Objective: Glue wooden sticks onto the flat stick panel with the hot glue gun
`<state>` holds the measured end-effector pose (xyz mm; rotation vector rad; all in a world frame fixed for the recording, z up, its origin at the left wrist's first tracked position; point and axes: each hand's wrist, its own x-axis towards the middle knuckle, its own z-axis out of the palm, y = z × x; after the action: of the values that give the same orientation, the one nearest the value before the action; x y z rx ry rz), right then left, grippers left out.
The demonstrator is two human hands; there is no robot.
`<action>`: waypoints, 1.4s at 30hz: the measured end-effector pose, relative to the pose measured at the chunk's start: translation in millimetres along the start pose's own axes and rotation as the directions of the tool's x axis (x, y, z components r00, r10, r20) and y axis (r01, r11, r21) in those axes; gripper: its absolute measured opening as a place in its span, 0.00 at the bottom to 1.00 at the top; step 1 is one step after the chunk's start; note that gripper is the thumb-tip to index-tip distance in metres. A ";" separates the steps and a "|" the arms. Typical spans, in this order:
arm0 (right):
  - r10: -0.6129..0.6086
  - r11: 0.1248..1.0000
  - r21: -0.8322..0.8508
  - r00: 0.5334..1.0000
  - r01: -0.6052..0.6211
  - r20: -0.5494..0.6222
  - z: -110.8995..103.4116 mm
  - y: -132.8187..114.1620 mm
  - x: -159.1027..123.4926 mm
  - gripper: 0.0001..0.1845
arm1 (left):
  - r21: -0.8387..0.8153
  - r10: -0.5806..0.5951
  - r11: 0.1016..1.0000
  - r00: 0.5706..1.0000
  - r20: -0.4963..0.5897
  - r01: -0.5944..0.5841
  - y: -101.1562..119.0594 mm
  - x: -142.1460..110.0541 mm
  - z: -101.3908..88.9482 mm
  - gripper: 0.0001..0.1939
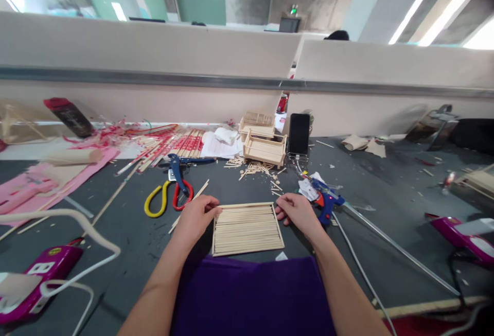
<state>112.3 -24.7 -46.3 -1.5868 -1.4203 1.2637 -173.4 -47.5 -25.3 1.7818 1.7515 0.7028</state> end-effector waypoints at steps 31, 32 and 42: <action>-0.472 0.768 -0.478 0.881 0.426 0.027 20.9 -8.0 7.2 0.11 | 0.216 0.139 0.969 0.987 -0.076 -0.120 5.8 2.5 8.4 0.10; -0.471 0.770 -0.475 0.882 0.426 0.027 21.0 -8.2 7.3 0.11 | 0.218 0.136 0.969 0.988 -0.077 -0.116 6.2 2.4 8.3 0.10; -0.477 0.774 -0.463 0.879 0.433 0.025 20.3 -8.2 8.8 0.11 | 0.225 0.116 0.970 0.990 -0.085 -0.095 6.4 2.4 8.6 0.10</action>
<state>90.0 -17.1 -47.3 -1.4218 -1.9934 0.5804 -162.7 -45.4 -27.0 2.0334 1.8718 0.6696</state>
